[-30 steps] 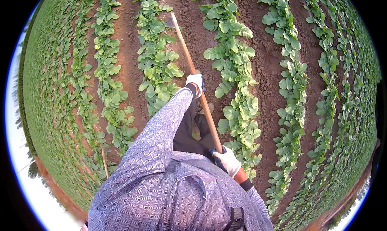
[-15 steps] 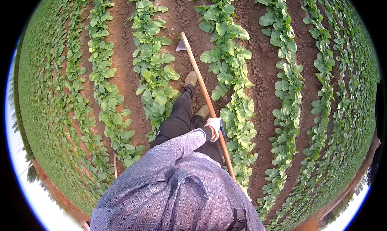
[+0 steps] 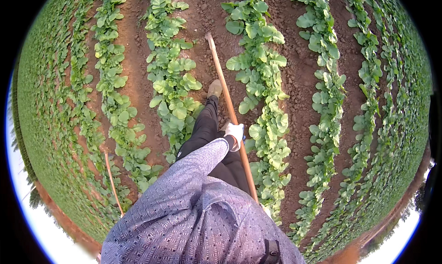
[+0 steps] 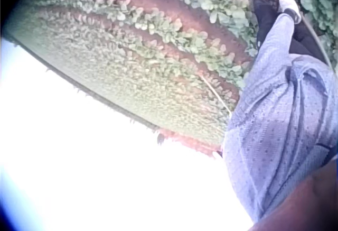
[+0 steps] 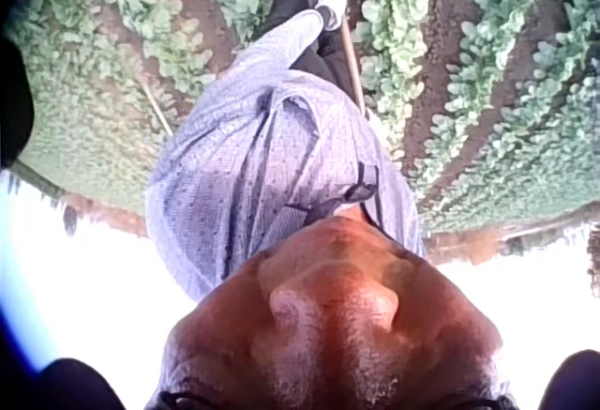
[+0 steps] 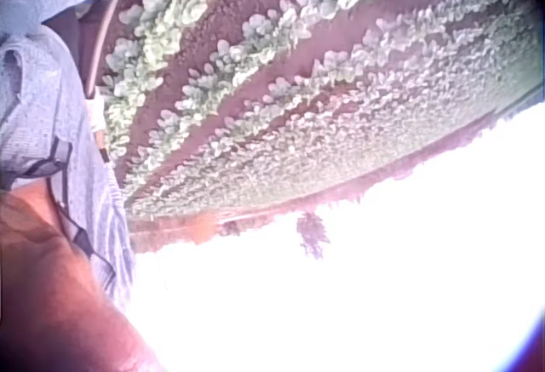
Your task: The person puts on gloves and uses a hoe to weed between rows of leafy green plants in a field. They walk along the rows, repeatedly striking the soil to remove weeds.
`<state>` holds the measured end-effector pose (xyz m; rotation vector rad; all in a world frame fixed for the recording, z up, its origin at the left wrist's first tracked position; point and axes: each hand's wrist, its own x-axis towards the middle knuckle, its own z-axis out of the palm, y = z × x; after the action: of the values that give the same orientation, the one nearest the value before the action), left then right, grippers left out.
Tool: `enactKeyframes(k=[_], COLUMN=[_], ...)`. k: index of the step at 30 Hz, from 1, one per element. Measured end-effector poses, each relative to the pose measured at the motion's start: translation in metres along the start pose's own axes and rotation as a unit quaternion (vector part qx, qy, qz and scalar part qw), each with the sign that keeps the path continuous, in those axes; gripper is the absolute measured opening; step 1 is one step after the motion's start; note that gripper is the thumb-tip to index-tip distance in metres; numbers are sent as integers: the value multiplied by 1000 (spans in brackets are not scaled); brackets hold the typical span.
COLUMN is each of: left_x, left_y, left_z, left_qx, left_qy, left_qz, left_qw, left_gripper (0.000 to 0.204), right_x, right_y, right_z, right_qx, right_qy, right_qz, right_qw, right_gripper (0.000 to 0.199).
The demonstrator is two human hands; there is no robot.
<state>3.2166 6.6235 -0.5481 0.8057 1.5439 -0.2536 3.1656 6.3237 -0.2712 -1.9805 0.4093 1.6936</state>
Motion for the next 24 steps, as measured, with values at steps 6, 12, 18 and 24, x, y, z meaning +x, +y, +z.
enactKeyframes(k=[6,12,18,24], left_x=[-108,-75,-37,-49], left_y=[-34,-35,79,133], left_z=[9,7,-15,-10], left_qx=[-107,-121,-199,-250], left_qy=[-102,-127,-149,-274], left_qz=[-221,-243,-97,-83], left_qw=[964,954,964,925], left_gripper=[23,17,20,19], right_x=[-68,-52,-15,-18], right_y=[40,92,-62,-85], right_z=[-38,-39,11,14], right_qx=[-121,-231,-118,-187], right_qy=[40,53,93,167], right_qz=[69,33,-63,-62], right_qw=[989,971,987,966], right_gripper=[48,49,48,44])
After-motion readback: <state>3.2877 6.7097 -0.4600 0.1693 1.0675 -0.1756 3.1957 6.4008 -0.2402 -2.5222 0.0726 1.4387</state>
